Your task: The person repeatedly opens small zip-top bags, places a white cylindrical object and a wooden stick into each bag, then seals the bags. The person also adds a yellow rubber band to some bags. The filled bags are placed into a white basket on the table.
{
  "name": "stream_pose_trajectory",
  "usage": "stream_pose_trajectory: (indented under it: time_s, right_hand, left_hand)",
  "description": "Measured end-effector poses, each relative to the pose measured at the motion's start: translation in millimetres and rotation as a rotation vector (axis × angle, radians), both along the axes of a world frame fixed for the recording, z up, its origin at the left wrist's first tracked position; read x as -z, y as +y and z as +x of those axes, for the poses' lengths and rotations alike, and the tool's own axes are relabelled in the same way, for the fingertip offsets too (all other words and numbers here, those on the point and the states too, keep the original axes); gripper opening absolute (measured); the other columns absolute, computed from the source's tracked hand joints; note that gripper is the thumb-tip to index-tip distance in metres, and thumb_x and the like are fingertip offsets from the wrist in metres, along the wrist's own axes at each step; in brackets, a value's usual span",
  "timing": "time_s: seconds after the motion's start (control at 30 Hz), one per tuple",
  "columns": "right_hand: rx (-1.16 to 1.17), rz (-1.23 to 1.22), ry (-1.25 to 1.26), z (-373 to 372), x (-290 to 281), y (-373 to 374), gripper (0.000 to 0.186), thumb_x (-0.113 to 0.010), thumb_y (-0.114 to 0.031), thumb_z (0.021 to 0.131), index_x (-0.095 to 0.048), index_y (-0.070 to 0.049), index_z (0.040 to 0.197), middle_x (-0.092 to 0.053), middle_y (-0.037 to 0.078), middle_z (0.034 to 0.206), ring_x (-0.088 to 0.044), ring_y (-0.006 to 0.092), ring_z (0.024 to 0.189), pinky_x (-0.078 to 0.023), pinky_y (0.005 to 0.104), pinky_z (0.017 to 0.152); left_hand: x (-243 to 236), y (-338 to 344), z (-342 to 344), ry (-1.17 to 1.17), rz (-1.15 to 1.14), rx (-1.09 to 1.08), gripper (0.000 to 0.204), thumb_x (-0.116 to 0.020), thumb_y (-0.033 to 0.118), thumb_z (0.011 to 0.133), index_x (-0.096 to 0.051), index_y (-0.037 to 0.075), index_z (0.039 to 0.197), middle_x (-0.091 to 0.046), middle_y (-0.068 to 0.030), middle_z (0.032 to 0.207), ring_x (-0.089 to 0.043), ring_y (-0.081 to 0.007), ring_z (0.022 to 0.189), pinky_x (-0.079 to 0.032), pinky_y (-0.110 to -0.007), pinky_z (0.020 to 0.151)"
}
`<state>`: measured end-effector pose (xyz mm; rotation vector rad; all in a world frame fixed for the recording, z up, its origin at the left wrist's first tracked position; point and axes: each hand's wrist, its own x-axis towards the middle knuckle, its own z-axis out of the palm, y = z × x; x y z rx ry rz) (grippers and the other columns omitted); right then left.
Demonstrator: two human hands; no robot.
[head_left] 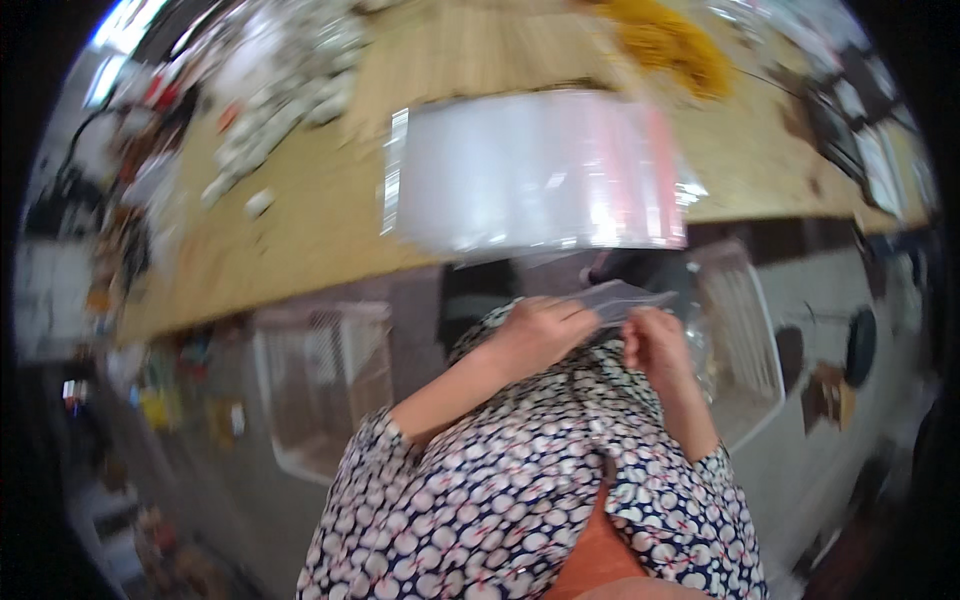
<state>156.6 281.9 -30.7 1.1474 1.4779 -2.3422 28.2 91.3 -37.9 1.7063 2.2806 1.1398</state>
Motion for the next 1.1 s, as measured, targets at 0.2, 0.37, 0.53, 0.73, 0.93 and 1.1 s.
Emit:
stream_pose_trajectory:
  time_s: [0.2, 0.37, 0.53, 0.73, 0.93, 1.1]
  right_hand:
    - [-0.211, 1.124, 0.628, -8, -29, -18, 0.027, -0.071, -0.009, 0.091, -0.064, 0.001, 0.116, -0.071, 0.015, 0.111, -0.068, 0.0157, 0.073, -0.053, 0.0263, 0.055]
    - [-0.623, 1.418, 0.542, -25, -22, -2, 0.035, -0.080, -0.014, 0.081, -0.066, -0.002, 0.111, -0.069, 0.016, 0.100, -0.067, 0.0360, 0.088, -0.055, 0.0423, 0.076]
    - [-0.535, 1.310, 0.663, -28, -25, -5, 0.023, -0.071, 0.007, 0.079, -0.070, -0.002, 0.100, -0.065, 0.013, 0.090, -0.065, 0.0331, 0.089, -0.053, 0.0414, 0.075]
    - [-0.523, 1.375, 0.719, -32, -35, -23, 0.027, -0.068, 0.012, 0.074, -0.070, -0.001, 0.097, -0.064, 0.012, 0.091, -0.065, 0.0335, 0.097, -0.054, 0.0413, 0.080]
    - [-0.488, 1.410, 0.701, -36, -35, -29, 0.021, -0.070, 0.009, 0.075, -0.068, -0.001, 0.093, -0.065, 0.012, 0.093, -0.064, 0.0340, 0.100, -0.053, 0.0431, 0.085]
    - [-0.522, 1.368, 0.714, -40, -40, -33, 0.018, -0.072, 0.005, 0.075, -0.068, -0.002, 0.092, -0.065, 0.011, 0.092, -0.063, 0.0338, 0.101, -0.052, 0.0435, 0.087]
  left_hand:
    - [-7, -7, -3, 0.068, 0.133, -0.082, 0.019, -0.076, 0.015, 0.081, -0.059, 0.009, 0.081, -0.055, -0.0053, 0.073, -0.063, -0.0240, 0.067, -0.052, -0.037, 0.060]
    - [-28, -33, -18, 0.197, 0.093, -0.051, 0.019, -0.077, 0.020, 0.080, -0.061, 0.012, 0.083, -0.051, -0.0036, 0.071, -0.059, -0.0201, 0.063, -0.049, -0.034, 0.055]
    - [-55, -87, -58, 0.135, -0.019, -0.169, 0.022, -0.077, 0.014, 0.086, -0.072, 0.013, 0.108, -0.069, -0.0068, 0.090, -0.070, -0.0249, 0.080, -0.058, -0.034, 0.069]
    - [-65, -221, -206, 0.727, -0.329, -1.110, 0.045, -0.066, 0.015, 0.092, -0.056, 0.010, 0.136, -0.060, -0.0180, 0.128, -0.057, -0.0364, 0.118, -0.046, -0.045, 0.103]
    - [-22, -263, -305, 0.410, -0.132, -1.122, 0.044, -0.067, 0.019, 0.091, -0.055, 0.011, 0.132, -0.057, -0.0201, 0.126, -0.058, -0.0411, 0.114, -0.050, -0.049, 0.095]
    - [-32, -249, -327, 0.394, -0.292, -1.277, 0.039, -0.070, 0.025, 0.091, -0.058, 0.012, 0.126, -0.057, -0.0196, 0.121, -0.060, -0.0402, 0.113, -0.051, -0.049, 0.094]
